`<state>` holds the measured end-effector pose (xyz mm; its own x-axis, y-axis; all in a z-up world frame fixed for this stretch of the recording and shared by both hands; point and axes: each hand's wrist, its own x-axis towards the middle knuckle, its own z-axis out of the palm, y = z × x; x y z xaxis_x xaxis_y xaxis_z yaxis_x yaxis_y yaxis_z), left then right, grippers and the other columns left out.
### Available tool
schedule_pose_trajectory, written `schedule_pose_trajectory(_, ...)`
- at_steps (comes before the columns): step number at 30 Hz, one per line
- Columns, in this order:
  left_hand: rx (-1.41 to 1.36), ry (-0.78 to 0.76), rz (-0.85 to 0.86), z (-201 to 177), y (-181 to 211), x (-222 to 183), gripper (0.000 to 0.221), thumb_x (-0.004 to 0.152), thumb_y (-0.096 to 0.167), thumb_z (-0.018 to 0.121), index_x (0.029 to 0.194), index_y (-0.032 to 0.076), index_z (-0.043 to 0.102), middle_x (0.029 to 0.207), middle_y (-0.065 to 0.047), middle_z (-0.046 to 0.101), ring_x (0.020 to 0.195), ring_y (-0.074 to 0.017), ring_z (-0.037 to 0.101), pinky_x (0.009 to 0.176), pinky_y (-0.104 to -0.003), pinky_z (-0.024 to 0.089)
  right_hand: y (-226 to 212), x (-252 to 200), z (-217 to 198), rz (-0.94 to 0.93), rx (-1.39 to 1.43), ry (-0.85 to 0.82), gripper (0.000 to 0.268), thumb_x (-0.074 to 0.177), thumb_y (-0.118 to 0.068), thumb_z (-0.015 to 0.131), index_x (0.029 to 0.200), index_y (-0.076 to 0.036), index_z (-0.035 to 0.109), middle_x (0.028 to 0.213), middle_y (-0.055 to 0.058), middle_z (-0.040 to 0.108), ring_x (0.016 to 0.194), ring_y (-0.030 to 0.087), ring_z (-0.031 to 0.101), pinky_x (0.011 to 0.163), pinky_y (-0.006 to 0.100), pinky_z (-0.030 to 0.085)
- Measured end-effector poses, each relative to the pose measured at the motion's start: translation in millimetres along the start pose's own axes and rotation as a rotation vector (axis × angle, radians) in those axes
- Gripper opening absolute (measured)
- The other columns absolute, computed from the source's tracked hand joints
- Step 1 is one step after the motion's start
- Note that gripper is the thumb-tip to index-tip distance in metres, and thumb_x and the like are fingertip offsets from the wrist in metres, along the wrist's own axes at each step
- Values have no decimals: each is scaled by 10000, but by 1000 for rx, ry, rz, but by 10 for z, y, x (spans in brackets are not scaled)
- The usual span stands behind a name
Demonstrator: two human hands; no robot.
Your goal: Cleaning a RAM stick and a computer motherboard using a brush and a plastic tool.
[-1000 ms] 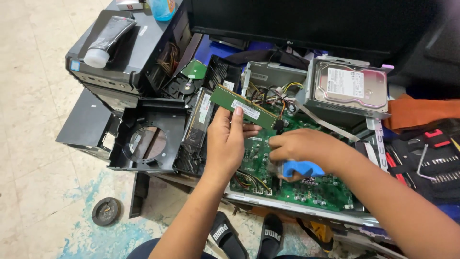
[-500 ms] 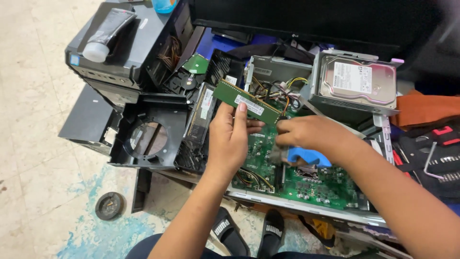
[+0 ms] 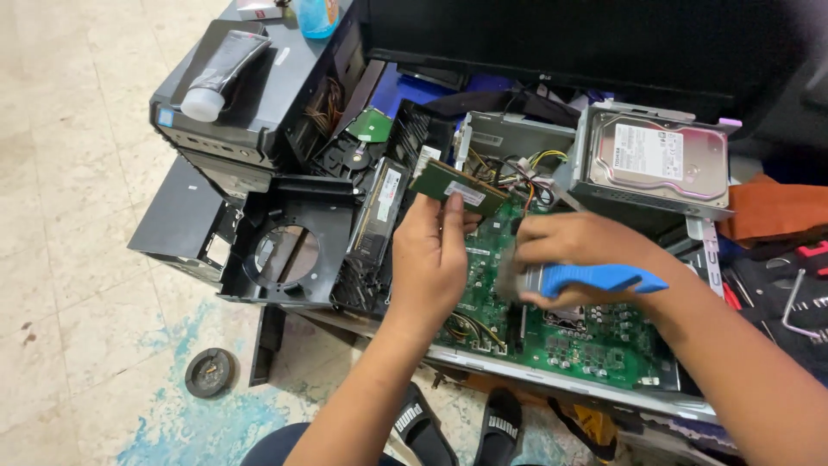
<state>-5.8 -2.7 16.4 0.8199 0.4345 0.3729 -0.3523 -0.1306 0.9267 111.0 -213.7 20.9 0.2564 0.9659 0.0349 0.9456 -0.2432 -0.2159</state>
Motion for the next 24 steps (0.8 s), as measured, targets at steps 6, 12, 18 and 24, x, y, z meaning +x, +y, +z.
schedule_pose_trajectory(6, 39, 7, 59, 3, -184, -17, 403, 1075, 159, 433, 1408, -50, 521, 1000, -260, 667, 896, -375, 750, 737, -431, 670, 176, -40, 208, -90, -259, -39, 308, 848, -390, 655, 1105, -221, 684, 1032, 56, 683, 914, 335, 699, 796, 448, 599)
schedule_pose_trajectory(12, 28, 9, 66, -16, -154, -12, 404, 1073, 159, 432, 1410, -44, 525, 996, -238, 650, 909, -374, 748, 745, -431, 668, 209, -88, 286, 14, -222, 54, 526, 812, -712, 613, 1129, -293, 638, 1111, -69, 622, 1016, 191, 678, 852, 334, 583)
schedule_pose_trajectory(18, 25, -10, 37, -8, -203, -22, 429, 1076, 163, 431, 1437, -59, 491, 995, -272, 648, 909, -393, 741, 762, -441, 658, 31, 62, 170, 41, 108, -109, 382, 742, -471, 791, 1031, -225, 760, 1000, 3, 706, 910, 264, 744, 775, 396, 629)
schedule_pose_trajectory(24, 19, 5, 45, 2, -176, -12, 431, 1071, 143, 449, 1452, -55, 487, 1023, -293, 653, 919, -406, 738, 762, -462, 653, 103, -12, 142, 49, -254, 7, 342, 823, -428, 746, 1076, -207, 682, 1115, 9, 680, 1025, 271, 707, 843, 397, 602)
